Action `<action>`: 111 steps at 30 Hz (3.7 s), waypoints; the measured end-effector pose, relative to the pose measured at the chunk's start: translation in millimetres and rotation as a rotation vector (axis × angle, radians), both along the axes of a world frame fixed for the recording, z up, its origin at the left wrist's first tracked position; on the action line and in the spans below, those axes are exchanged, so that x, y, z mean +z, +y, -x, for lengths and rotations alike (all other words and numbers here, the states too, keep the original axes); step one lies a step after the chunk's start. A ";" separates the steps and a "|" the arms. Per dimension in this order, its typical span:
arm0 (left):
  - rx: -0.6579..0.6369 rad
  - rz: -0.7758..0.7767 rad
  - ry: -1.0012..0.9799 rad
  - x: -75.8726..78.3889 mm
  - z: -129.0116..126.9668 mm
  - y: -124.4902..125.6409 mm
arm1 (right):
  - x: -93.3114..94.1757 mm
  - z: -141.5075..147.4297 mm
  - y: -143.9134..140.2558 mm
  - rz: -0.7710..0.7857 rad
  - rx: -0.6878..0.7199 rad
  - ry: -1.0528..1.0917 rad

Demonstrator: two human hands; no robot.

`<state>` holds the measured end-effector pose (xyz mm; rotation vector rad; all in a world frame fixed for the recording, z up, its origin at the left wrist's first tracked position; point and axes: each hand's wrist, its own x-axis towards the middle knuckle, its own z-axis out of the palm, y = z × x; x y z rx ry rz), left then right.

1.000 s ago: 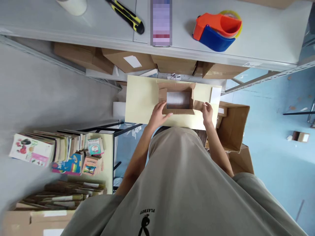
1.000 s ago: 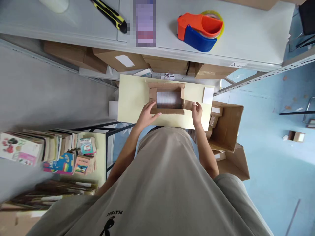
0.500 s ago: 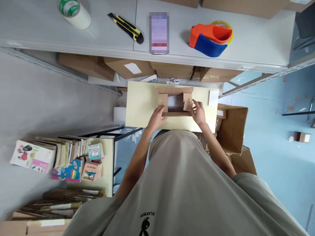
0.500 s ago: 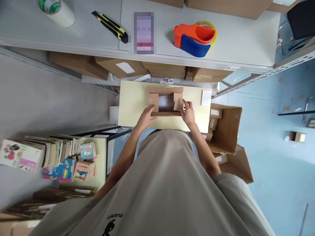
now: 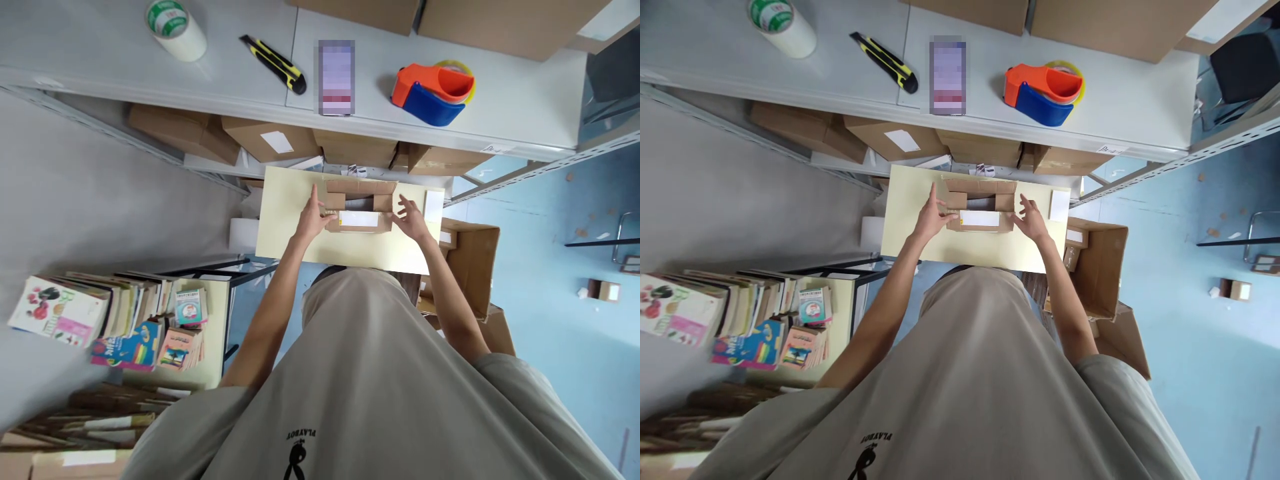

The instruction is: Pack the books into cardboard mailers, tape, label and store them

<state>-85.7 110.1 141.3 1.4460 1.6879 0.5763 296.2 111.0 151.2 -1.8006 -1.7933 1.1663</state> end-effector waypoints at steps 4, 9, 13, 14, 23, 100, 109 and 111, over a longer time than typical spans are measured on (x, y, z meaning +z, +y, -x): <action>-0.105 -0.068 0.093 0.0 -0.5 11.5 | -8.7 1.9 23.3 -0.099 -0.041 0.032; -0.101 -0.162 0.102 -1.5 5.1 11.3 | -6.5 -5.9 25.7 -0.193 -0.049 0.037; -0.134 -0.135 0.140 -8.1 4.6 0.2 | -6.2 -5.0 5.8 -0.153 -0.046 -0.001; -0.132 -0.131 0.138 -10.2 3.9 -2.5 | -7.0 -2.2 0.3 -0.131 -0.067 -0.013; 0.030 -0.151 -0.042 -23.8 2.4 -3.9 | -11.5 26.5 -14.4 -0.004 -0.384 -0.041; -0.017 0.127 -0.761 80.2 51.2 -16.5 | 83.5 134.3 -56.2 0.091 0.241 0.093; -0.110 0.216 -0.858 56.8 42.5 -6.5 | 123.4 121.3 -39.0 0.089 0.425 -0.080; -0.104 0.193 -0.865 50.3 38.4 -6.9 | 135.7 122.2 -31.4 0.125 0.444 -0.119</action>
